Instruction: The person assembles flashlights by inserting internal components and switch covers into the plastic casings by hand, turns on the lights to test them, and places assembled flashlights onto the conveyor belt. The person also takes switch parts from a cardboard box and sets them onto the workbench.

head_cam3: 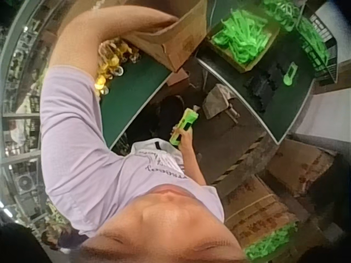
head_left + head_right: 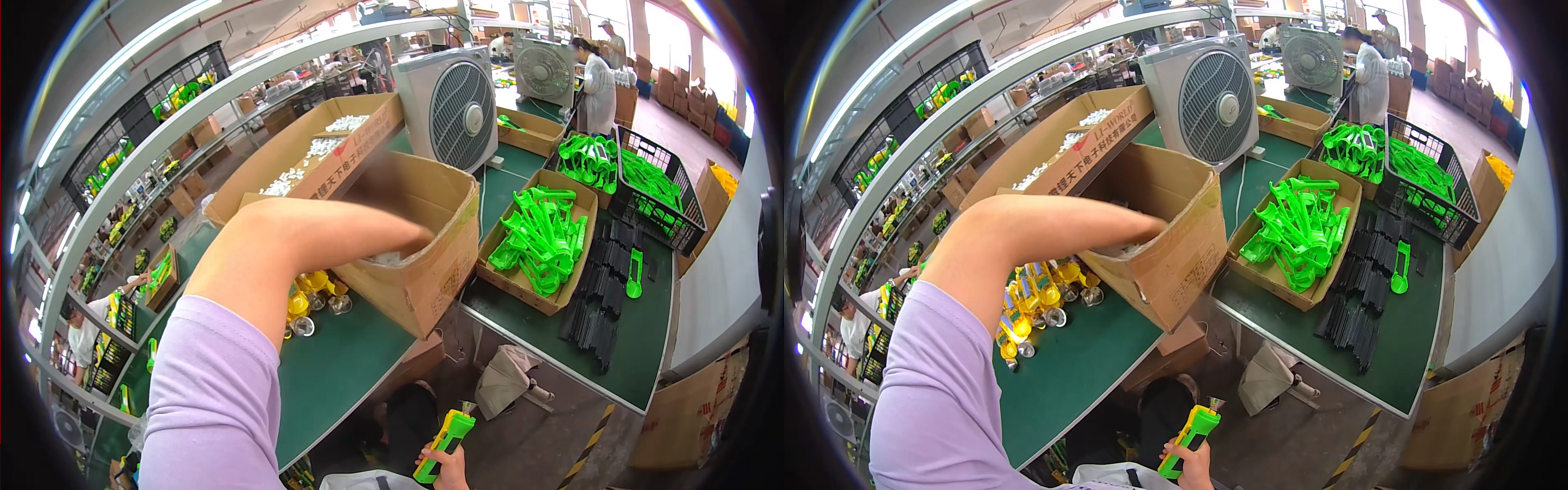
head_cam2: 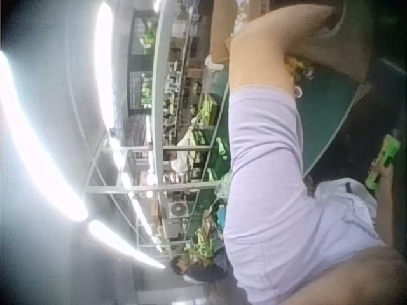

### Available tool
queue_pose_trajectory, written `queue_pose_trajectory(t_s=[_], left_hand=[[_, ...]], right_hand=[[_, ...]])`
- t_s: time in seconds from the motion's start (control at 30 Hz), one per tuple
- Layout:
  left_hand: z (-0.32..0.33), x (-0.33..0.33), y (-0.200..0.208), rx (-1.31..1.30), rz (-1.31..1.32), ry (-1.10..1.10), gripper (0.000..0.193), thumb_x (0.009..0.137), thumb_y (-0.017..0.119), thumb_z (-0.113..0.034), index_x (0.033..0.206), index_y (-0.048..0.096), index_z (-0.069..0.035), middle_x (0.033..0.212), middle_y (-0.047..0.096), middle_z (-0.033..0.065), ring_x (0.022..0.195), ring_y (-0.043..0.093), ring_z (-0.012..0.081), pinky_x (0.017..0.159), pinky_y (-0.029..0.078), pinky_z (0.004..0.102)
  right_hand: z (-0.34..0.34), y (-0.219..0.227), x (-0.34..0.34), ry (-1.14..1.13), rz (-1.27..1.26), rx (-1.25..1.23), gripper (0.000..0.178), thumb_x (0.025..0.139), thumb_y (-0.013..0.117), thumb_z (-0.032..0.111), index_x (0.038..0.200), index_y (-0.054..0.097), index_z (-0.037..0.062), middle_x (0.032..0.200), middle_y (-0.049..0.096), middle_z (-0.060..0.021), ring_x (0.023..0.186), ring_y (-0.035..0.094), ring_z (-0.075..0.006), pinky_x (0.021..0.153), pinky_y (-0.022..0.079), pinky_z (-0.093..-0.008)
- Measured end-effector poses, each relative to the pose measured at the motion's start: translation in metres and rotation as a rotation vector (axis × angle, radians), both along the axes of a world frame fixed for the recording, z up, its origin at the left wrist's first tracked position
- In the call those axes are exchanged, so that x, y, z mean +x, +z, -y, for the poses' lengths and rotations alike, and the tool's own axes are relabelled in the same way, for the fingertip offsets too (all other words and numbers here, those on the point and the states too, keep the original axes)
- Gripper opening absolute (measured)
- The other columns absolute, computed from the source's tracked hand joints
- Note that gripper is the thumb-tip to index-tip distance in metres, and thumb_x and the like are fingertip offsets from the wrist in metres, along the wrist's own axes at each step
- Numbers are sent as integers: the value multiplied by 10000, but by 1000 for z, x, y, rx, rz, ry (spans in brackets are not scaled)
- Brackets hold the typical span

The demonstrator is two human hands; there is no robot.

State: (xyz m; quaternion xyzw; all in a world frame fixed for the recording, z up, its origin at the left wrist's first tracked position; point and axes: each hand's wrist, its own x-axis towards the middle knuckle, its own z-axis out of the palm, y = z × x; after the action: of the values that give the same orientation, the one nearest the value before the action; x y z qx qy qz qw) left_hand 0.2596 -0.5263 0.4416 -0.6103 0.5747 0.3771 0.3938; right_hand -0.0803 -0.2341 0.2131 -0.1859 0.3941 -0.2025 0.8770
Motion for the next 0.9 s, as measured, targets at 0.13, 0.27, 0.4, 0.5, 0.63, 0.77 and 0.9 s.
queue_pose_trajectory(t_s=[0.13, 0.27, 0.4, 0.5, 0.63, 0.77, 0.9], left_hand=[[-14, -14, 46, -82, 116, -162, 275, 802, 659, -143, 1068, 660, -72, 957, 652, 108, 769, 616, 184, 684, 545, 318], [-50, -26, 171, -395, 74, -244, 326, 776, 570, -203, 1071, 656, -91, 956, 661, 70, 867, 622, 210, 756, 510, 368], [-226, -32, 247, -750, -66, 9, 170, 799, 575, -121, 938, 606, -28, 835, 605, 48, 738, 549, 169, 677, 462, 333], [-350, -74, 232, -729, -66, 256, 97, 838, 555, -91, 913, 596, -44, 878, 615, 92, 842, 575, 192, 740, 462, 357], [-483, -21, 86, -667, -363, 390, 116, 849, 571, -96, 949, 582, -38, 889, 608, 121, 864, 588, 286, 758, 469, 400], [-632, -14, -62, -598, 137, 802, 149, 789, 610, -76, 932, 602, -36, 944, 599, 151, 925, 586, 343, 793, 471, 414], [-696, -15, -119, -964, 3, 888, 286, 772, 665, -75, 1054, 622, -82, 988, 603, 143, 922, 592, 313, 815, 482, 395]], right_hand=[[-7, 17, 1, 49, 29, -35, 339, 705, 630, 15, 1028, 530, 36, 813, 599, -86, 700, 641, -224, 608, 578, -358], [-9, 18, 14, 179, 75, -111, 346, 704, 645, 5, 1018, 506, 38, 807, 600, -110, 700, 630, -241, 642, 549, -388], [-26, 37, 29, 359, 316, -49, 427, 678, 657, -34, 1056, 472, 38, 821, 580, -106, 703, 626, -242, 655, 552, -402], [-35, 55, 48, 457, 369, -124, 420, 672, 668, -20, 1043, 479, 38, 805, 577, -95, 672, 626, -224, 630, 558, -374], [-42, 63, 79, 528, 457, -141, 407, 657, 663, -23, 1015, 477, 35, 755, 573, -92, 652, 612, -217, 599, 541, -363], [-64, 93, 86, 694, 355, -179, 433, 623, 676, 19, 1010, 484, 42, 726, 571, -99, 625, 596, -225, 593, 528, -363], [-85, 85, 69, 895, 329, -198, 413, 662, 689, -36, 1025, 500, 17, 768, 616, -86, 657, 623, -199, 622, 529, -337]])
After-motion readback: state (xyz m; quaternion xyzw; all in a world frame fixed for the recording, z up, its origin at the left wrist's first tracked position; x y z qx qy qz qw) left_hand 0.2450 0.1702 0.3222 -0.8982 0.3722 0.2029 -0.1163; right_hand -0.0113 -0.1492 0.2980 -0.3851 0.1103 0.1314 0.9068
